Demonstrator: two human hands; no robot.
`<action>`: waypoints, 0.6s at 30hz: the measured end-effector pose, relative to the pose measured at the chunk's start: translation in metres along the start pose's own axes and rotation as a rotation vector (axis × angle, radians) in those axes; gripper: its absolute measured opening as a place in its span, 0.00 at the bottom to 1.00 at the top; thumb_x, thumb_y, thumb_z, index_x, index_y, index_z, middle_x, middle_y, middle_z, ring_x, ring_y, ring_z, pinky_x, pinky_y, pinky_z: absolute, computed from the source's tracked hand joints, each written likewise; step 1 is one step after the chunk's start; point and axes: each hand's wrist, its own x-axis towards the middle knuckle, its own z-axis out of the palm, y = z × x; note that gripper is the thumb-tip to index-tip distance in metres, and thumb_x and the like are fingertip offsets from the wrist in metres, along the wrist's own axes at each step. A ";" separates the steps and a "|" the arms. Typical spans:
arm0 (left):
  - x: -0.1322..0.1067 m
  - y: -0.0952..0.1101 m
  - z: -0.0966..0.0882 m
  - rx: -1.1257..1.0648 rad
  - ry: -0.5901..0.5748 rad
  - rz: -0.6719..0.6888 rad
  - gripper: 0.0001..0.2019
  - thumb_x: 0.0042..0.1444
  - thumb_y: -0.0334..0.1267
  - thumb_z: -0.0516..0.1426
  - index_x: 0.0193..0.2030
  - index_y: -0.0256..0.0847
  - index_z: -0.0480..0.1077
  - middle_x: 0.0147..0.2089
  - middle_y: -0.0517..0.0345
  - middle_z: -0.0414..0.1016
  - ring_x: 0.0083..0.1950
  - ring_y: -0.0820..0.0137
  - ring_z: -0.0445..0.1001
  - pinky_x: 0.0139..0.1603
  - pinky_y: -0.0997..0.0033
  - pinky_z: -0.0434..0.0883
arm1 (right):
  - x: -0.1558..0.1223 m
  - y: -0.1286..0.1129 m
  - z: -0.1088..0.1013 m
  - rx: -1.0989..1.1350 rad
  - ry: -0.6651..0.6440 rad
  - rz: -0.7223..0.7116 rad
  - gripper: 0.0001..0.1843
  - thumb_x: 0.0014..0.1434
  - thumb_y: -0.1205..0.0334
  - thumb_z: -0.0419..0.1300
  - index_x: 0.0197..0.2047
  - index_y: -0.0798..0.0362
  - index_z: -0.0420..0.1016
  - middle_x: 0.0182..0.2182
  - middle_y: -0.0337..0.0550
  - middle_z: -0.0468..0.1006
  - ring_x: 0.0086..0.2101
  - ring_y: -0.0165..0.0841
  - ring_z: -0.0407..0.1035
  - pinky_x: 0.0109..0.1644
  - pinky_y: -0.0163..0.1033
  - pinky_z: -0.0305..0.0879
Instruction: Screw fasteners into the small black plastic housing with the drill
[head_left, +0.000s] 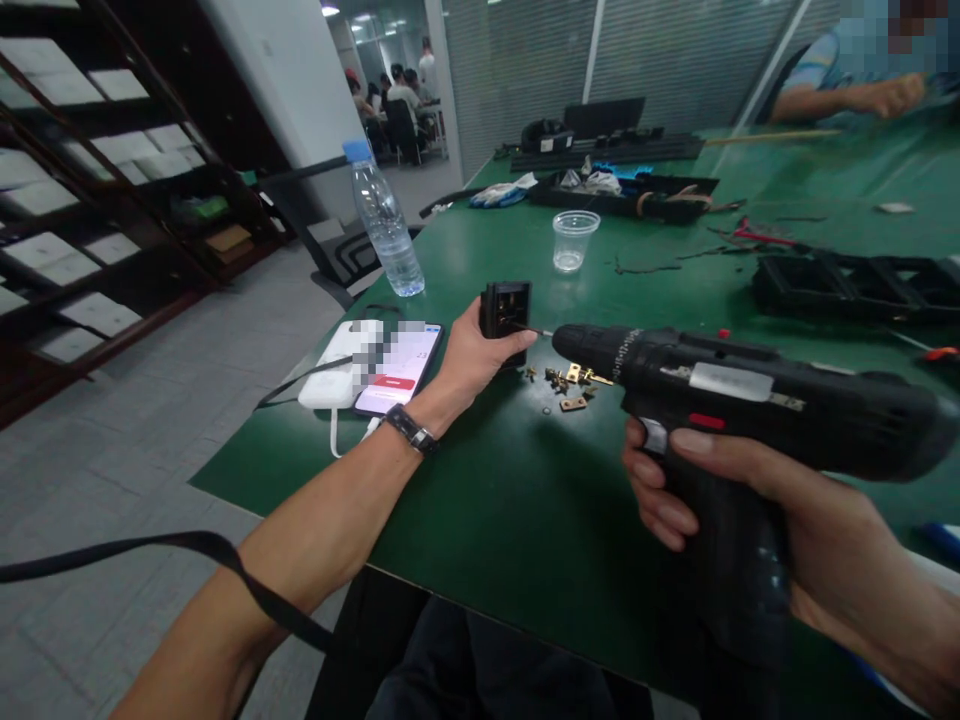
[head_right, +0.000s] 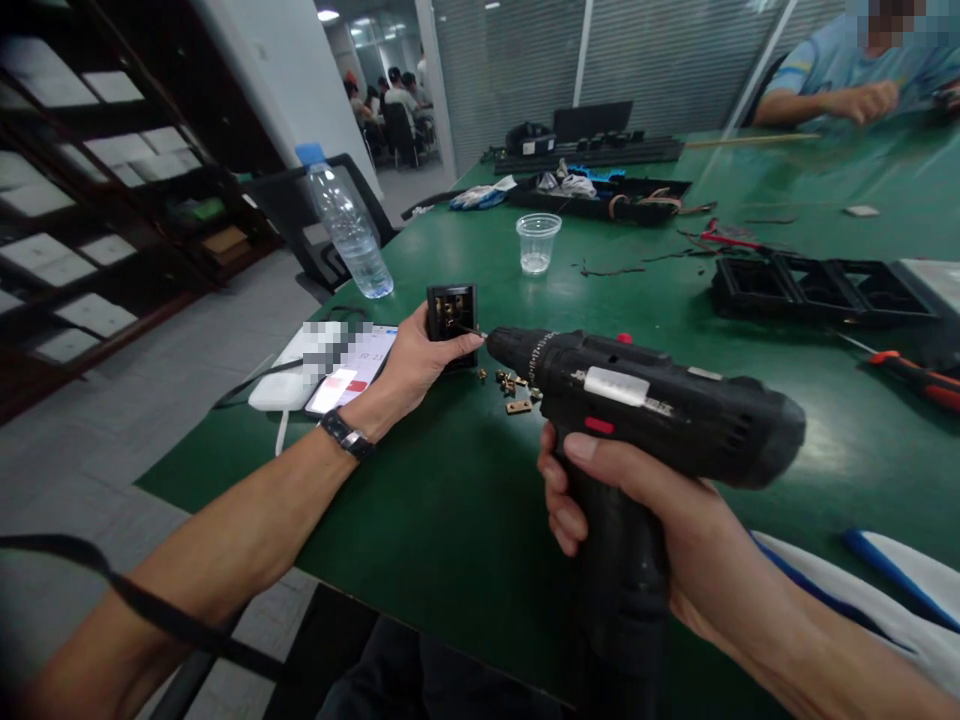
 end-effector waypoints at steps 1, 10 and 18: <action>0.000 -0.001 0.000 0.008 -0.001 0.006 0.22 0.45 0.36 0.72 0.45 0.38 0.72 0.44 0.55 0.79 0.44 0.68 0.75 0.50 0.65 0.73 | -0.001 0.001 0.000 -0.002 0.016 -0.004 0.14 0.61 0.51 0.67 0.44 0.51 0.82 0.33 0.44 0.76 0.25 0.31 0.67 0.28 0.37 0.73; -0.001 -0.003 -0.002 0.053 -0.006 0.007 0.26 0.44 0.41 0.74 0.48 0.39 0.72 0.44 0.54 0.79 0.44 0.66 0.77 0.48 0.65 0.75 | -0.002 0.009 -0.005 -0.122 0.003 -0.053 0.18 0.63 0.45 0.66 0.45 0.51 0.81 0.23 0.41 0.77 0.24 0.36 0.72 0.29 0.38 0.73; -0.003 -0.005 0.002 0.025 -0.038 0.011 0.29 0.43 0.43 0.75 0.50 0.39 0.72 0.49 0.52 0.80 0.48 0.65 0.78 0.52 0.61 0.76 | -0.011 0.000 -0.011 -0.720 -0.038 -0.310 0.18 0.71 0.44 0.57 0.39 0.44 0.82 0.25 0.36 0.78 0.29 0.36 0.75 0.42 0.42 0.71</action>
